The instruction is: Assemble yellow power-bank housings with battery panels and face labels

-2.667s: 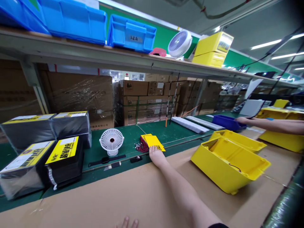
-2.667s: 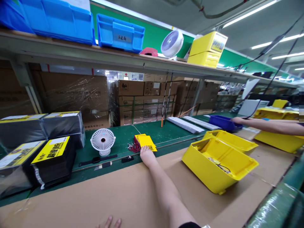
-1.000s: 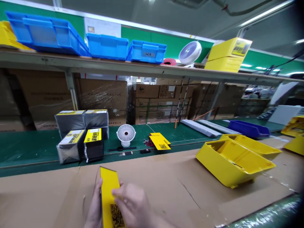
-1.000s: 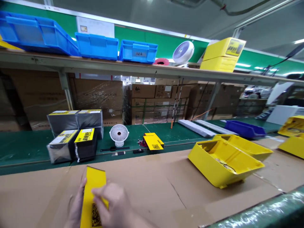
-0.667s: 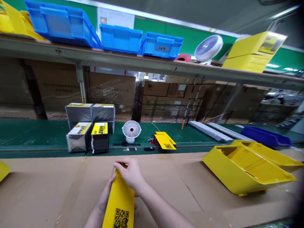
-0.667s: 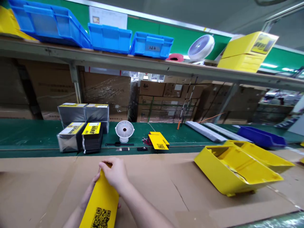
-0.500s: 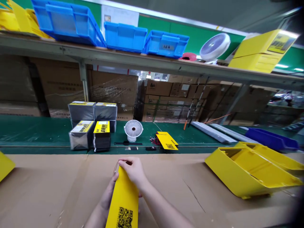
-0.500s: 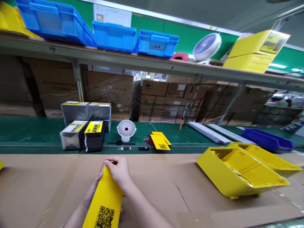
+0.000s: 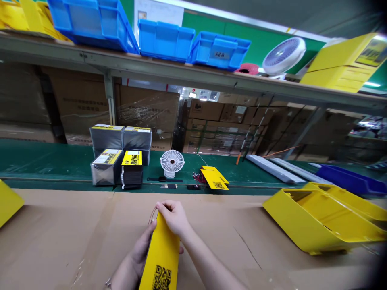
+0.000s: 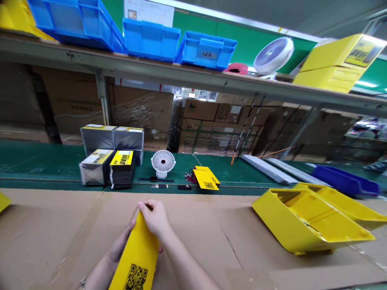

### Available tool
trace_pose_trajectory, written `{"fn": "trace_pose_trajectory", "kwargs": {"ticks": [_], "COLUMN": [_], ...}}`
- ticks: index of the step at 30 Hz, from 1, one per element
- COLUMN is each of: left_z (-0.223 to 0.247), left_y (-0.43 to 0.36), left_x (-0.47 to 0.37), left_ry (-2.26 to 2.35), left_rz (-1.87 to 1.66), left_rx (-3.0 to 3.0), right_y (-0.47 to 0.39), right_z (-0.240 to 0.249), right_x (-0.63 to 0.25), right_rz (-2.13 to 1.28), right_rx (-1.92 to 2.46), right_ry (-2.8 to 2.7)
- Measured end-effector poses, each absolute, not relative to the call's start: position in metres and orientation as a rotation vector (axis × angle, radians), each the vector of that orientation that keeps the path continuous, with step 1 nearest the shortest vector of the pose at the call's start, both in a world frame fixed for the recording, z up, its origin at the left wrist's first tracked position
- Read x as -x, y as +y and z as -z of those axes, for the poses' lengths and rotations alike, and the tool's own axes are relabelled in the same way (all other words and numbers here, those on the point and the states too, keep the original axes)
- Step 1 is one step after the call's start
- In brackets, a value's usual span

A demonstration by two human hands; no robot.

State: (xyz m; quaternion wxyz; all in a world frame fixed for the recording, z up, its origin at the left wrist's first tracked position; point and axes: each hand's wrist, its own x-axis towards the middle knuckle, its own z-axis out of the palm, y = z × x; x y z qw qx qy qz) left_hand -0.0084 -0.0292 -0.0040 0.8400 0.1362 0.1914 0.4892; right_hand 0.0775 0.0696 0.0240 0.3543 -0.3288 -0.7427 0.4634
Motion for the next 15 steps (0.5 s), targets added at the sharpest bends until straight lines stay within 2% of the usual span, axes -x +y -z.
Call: {"fn": "trace_pose_trajectory", "kwargs": {"ticks": [4, 10, 12, 15], "left_z": [0.004, -0.001, 0.002, 0.008], "left_y": [-0.025, -0.017, -0.017, -0.020], "left_x": [0.006, 0.015, 0.018, 0.024], "left_ry": [0.301, 0.299, 0.305, 0.306], "left_rz": [-1.197, -1.395, -1.390, -1.381], "left_rx": [-0.311, -0.309, -0.300, -0.275], "right_y": [0.066, 0.046, 0.039, 0.040], "right_z": [-0.025, -0.032, -0.036, -0.048], "right_x": [-0.085, -0.127, -0.152, -0.211], "right_rz": [-1.096, -0.506, -0.513, -0.719], "right_rx": [0.760, 0.546, 0.554, 0.674], "right_ry": [-2.063, -2.672, -2.734, -2.695]}}
